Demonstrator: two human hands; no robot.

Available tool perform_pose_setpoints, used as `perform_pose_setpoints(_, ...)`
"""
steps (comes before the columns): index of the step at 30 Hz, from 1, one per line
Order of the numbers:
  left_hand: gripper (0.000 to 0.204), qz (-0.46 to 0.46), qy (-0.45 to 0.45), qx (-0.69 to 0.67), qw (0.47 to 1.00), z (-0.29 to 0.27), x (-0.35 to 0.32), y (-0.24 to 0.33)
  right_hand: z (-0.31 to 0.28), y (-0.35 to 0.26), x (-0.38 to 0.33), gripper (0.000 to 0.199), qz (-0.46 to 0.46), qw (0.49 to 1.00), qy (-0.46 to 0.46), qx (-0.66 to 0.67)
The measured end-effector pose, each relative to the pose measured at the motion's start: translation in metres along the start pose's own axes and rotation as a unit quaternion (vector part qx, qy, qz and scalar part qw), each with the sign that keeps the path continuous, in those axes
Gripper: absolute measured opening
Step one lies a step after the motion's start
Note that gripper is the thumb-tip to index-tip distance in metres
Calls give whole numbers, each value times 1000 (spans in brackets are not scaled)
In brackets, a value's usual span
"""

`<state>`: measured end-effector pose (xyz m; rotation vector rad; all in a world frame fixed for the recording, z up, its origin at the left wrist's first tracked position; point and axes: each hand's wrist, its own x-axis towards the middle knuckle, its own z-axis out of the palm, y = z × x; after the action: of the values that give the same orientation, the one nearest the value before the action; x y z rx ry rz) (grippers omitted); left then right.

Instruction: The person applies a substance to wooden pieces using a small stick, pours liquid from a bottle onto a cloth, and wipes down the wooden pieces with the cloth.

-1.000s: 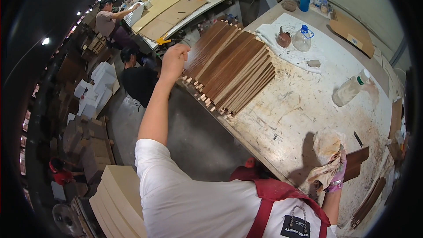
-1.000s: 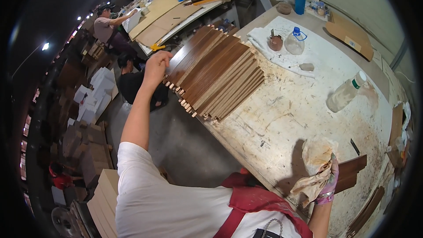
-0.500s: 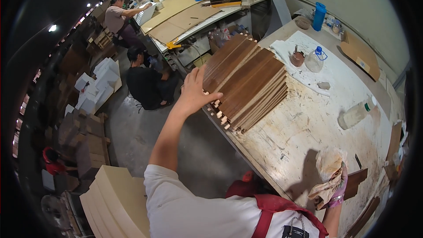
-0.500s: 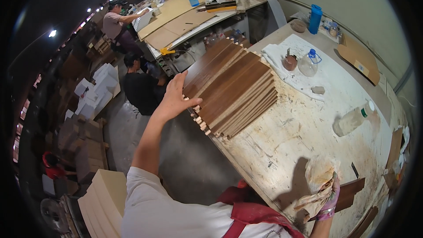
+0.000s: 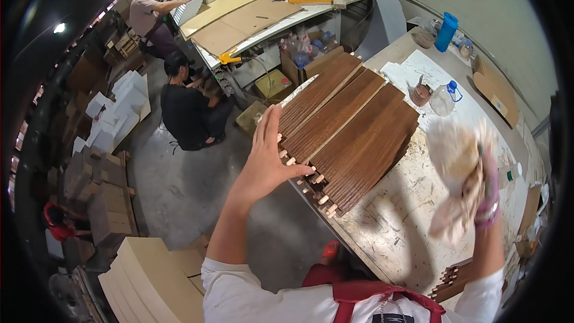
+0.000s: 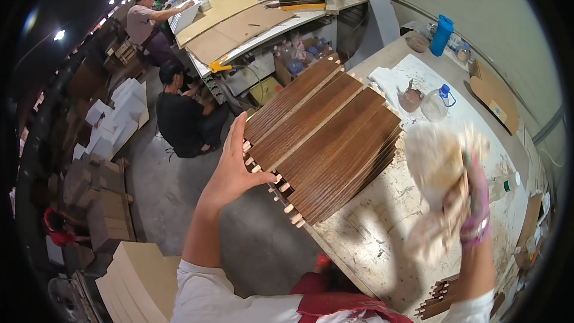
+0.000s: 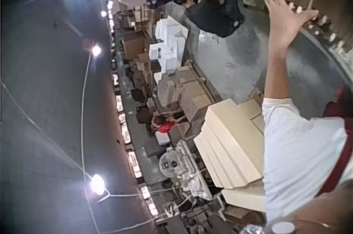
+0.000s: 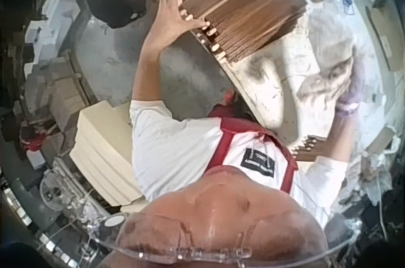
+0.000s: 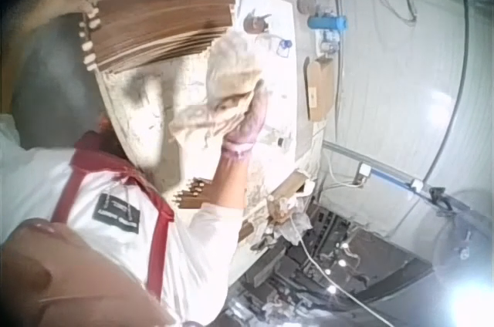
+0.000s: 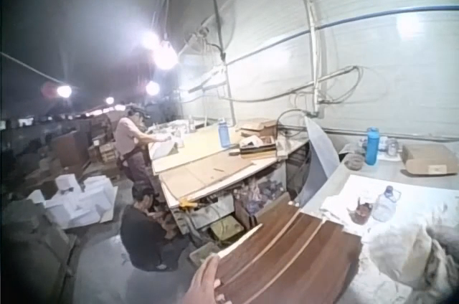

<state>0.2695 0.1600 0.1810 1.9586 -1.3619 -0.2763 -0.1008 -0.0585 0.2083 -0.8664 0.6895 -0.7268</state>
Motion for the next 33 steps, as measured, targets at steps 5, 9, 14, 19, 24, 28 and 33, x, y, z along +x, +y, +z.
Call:
perform_pose_setpoints(5,120,-9,35,-85,996,7,1,-5,136,-17,126,35,-199,906,-39,-371)
perform_pose_setpoints(9,120,-2,50,-88,995,12,7,-10,209,42,122,18,-57,799,-262,-538)
perform_pose_setpoints(14,125,28,47,-171,984,23,3,-28,230,44,90,25,-7,871,-378,-313)
perform_pose_setpoints(19,121,35,27,-18,999,5,-13,-17,156,-2,98,24,-3,971,-194,-137)
perform_pose_setpoints(24,76,140,34,34,989,-18,-4,14,62,-3,22,38,-76,991,-103,30)
perform_pose_setpoints(28,16,267,91,9,959,-14,-5,66,-53,-16,-52,42,-103,989,105,15)
perform_pose_setpoints(33,13,111,-97,-293,945,86,-66,126,-219,-54,-213,41,-423,845,252,-209)
